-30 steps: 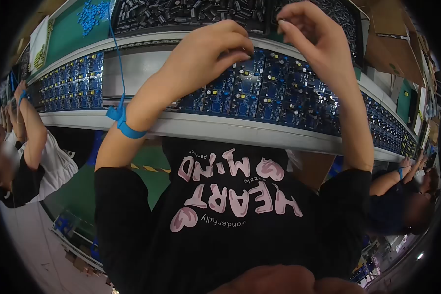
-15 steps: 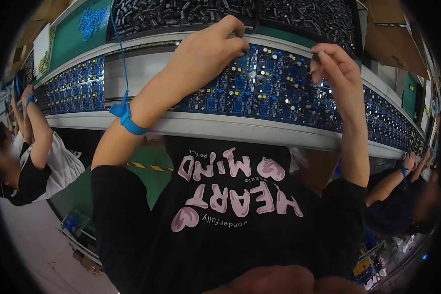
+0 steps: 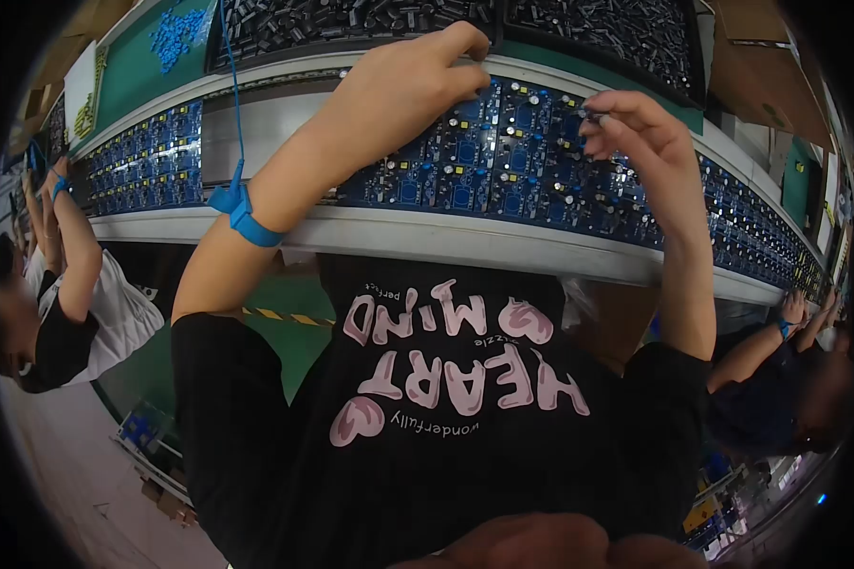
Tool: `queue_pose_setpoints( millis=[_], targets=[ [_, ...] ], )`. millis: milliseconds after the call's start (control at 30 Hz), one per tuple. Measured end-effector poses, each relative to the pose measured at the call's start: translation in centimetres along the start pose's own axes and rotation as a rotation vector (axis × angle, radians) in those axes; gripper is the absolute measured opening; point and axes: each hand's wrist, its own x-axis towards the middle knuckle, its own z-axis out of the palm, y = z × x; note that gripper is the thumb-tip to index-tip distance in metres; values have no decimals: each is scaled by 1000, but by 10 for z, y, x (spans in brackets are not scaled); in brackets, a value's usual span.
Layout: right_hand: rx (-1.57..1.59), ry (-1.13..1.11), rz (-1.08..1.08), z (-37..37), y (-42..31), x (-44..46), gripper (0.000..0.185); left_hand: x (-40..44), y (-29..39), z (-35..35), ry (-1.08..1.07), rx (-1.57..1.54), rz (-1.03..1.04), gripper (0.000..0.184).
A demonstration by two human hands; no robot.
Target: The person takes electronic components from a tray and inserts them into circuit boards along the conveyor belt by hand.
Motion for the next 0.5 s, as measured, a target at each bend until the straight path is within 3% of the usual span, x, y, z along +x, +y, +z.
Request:
queue_pose_setpoints(
  millis=[267,333,400,500],
  targets=[
    [-358,93,-15,22,-1,-9,21,3,-4,8,-2,-7,19,16],
    [-706,19,-242,27,-3,-7,21,9,-8,-1,26,-15,39,17],
    [-779,-6,-280,28,-4,-2,21,18,-18,-17,159,83,74,17],
    [-893,-27,-357,31,4,6,20,15,-44,-15,153,86,58,17]
  ],
)
